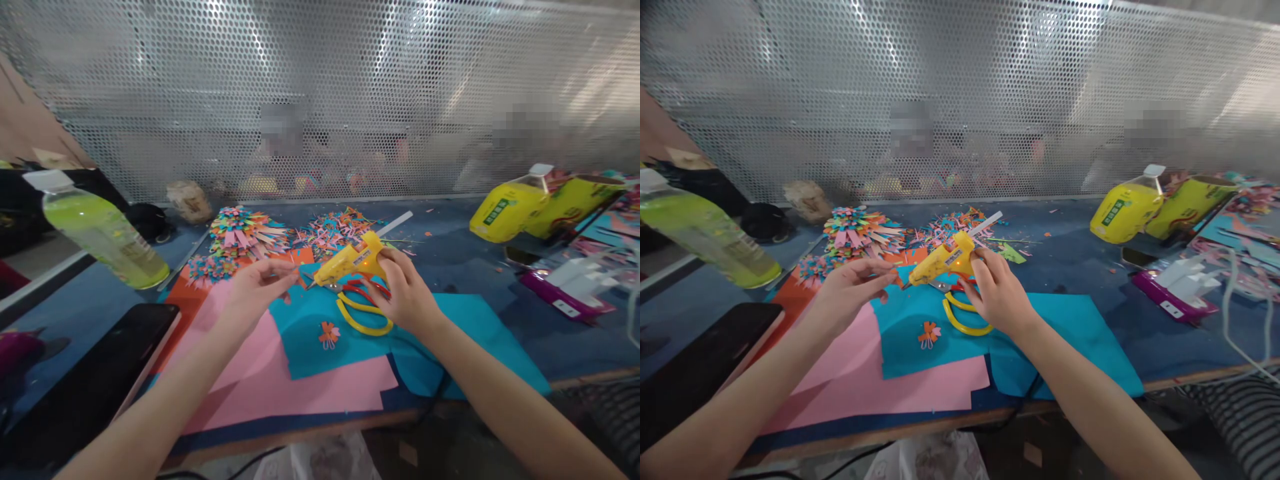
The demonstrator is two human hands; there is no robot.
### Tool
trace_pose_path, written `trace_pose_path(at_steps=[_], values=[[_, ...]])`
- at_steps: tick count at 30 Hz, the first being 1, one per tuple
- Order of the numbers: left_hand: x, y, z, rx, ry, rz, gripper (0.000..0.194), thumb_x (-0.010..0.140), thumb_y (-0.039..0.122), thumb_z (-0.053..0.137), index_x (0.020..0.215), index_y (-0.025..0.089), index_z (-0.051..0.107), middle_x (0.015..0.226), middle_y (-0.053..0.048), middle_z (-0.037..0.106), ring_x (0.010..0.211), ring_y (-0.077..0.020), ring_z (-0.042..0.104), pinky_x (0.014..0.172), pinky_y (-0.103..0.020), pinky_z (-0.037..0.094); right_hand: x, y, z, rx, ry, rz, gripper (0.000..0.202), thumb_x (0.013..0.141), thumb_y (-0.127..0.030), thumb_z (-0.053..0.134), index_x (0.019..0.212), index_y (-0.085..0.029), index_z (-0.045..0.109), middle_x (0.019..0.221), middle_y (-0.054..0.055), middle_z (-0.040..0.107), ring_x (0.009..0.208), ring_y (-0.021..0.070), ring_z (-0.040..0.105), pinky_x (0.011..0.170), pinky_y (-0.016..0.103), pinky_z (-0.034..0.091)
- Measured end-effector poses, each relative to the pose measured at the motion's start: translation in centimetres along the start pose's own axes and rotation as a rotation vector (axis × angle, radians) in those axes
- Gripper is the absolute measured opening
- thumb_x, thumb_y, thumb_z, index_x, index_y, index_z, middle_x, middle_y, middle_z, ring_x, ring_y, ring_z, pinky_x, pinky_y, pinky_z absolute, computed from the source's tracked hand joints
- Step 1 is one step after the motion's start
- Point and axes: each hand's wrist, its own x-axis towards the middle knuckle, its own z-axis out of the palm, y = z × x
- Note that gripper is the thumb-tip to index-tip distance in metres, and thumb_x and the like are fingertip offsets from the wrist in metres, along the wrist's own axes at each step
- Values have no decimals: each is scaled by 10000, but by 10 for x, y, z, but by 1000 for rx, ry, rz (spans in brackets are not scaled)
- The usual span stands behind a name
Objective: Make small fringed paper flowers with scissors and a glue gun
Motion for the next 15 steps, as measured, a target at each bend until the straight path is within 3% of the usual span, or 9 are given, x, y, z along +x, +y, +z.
trace_pose_path(at_steps=[15], values=[[2, -4, -2, -25, -11, -11, 293, 579, 325, 734, 785, 151, 617, 684, -18, 653, 583, -129, 600, 463, -215, 457, 0, 0, 0, 12, -24, 15, 408, 830, -280, 499, 1192, -174, 344, 1125, 166, 476, 1094, 296, 461, 867, 469, 472]])
